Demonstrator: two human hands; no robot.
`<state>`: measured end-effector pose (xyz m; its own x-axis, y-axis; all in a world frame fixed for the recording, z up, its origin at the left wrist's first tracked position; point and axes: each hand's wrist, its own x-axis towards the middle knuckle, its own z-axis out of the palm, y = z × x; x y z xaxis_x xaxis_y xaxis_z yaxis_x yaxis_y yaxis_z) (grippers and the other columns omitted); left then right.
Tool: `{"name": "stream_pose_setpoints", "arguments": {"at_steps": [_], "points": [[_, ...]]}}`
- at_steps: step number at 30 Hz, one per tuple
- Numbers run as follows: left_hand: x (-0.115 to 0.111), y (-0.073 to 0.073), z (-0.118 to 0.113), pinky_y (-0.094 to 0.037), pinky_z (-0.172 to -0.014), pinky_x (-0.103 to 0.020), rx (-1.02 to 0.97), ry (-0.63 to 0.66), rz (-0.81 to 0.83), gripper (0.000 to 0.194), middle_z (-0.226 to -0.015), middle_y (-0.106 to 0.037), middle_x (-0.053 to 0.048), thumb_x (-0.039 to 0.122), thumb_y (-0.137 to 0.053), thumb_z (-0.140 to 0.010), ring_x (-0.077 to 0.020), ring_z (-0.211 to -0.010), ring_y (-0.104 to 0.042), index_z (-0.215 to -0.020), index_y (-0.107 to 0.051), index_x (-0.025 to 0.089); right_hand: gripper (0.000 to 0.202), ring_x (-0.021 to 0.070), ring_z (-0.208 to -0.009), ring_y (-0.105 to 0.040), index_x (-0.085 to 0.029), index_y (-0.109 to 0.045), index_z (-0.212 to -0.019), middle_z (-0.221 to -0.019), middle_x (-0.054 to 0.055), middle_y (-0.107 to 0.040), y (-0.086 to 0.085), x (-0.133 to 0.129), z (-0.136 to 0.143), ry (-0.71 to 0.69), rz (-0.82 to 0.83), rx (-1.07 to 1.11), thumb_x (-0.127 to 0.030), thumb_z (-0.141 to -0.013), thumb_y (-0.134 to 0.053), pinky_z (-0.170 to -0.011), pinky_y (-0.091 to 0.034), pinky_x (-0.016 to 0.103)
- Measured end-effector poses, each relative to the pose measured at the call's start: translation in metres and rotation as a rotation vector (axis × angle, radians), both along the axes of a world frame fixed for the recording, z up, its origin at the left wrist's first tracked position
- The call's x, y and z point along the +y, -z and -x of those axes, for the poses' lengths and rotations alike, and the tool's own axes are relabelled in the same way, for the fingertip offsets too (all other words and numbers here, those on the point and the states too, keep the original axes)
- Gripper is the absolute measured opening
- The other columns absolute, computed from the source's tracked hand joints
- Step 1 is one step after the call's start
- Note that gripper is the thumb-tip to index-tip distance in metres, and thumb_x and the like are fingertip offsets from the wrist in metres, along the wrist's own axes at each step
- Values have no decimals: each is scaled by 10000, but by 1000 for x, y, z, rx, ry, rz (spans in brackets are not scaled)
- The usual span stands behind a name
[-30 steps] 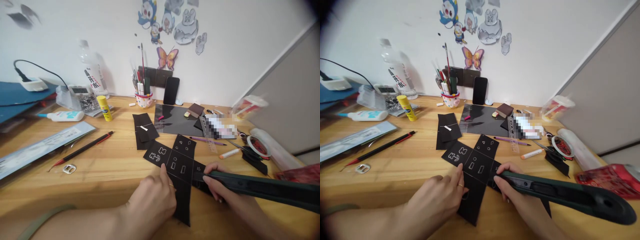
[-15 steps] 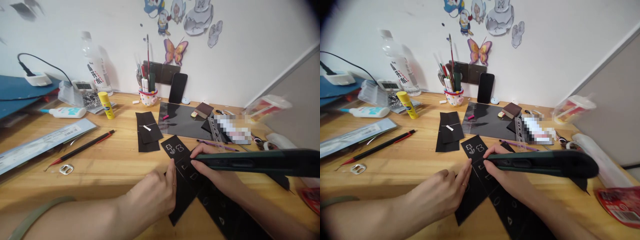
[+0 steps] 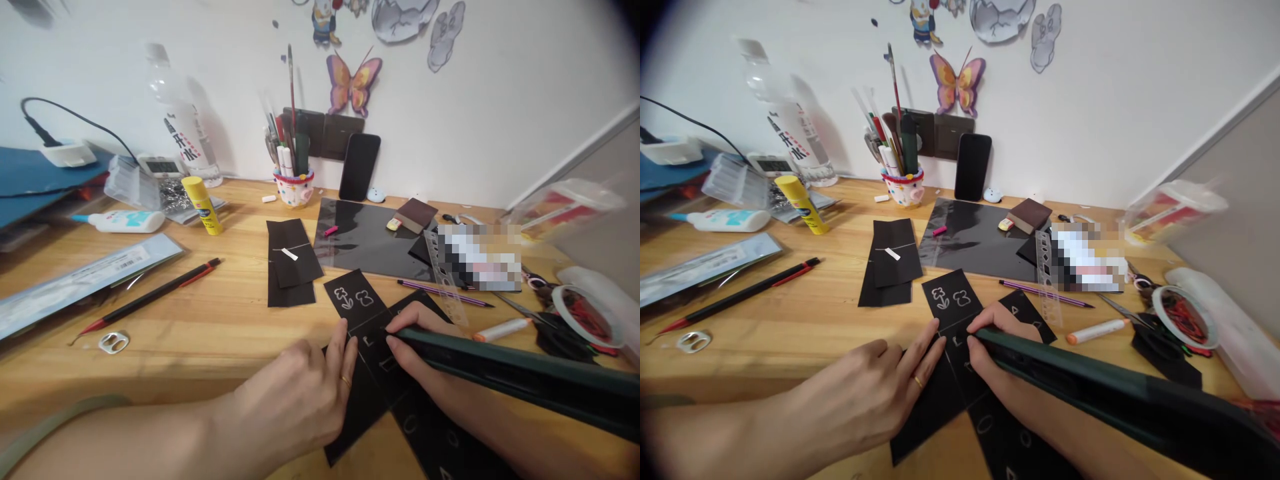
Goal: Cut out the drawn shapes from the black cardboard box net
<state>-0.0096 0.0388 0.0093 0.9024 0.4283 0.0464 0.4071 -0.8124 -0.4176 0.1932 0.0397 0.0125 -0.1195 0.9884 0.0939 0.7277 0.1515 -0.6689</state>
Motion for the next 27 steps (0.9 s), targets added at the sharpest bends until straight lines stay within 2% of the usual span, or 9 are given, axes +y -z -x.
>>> {"name": "stream_pose_setpoints", "arguments": {"at_steps": [5, 14, 27], "points": [[1, -1, -1, -358, -406, -259, 25, -3, 5, 443, -1260, -455, -231, 125, -353, -848, -138, -562, -556, -1279, -403, 38, 36, 99, -490, -519, -228, -509, -717, -589, -44, -563, -2, 1, 7, 20, -30, -16, -214, -743, -488, -477, -400, 221], [-1, -3, 0, -360, -409, -261, 33, 15, 13, 465, -1253, -450, -248, 122, -402, -821, -150, -574, -558, -1274, -407, 20, 53, 117, -477, -541, -231, -505, -708, -531, -32, -568, -1, 0, 5, -9, -50, -61, -217, -744, -470, -466, -418, 222], [2, -1, -1, -352, -405, -257, 18, 21, 14, 469, -1234, -467, -249, 91, -391, -799, -155, -573, -565, -1259, -418, 3, 77, 88, -412, -472, -232, -475, -725, -480, -75, -479, 6, -2, 2, -84, -148, -65, -159, -742, -492, -427, -359, 203]]}}
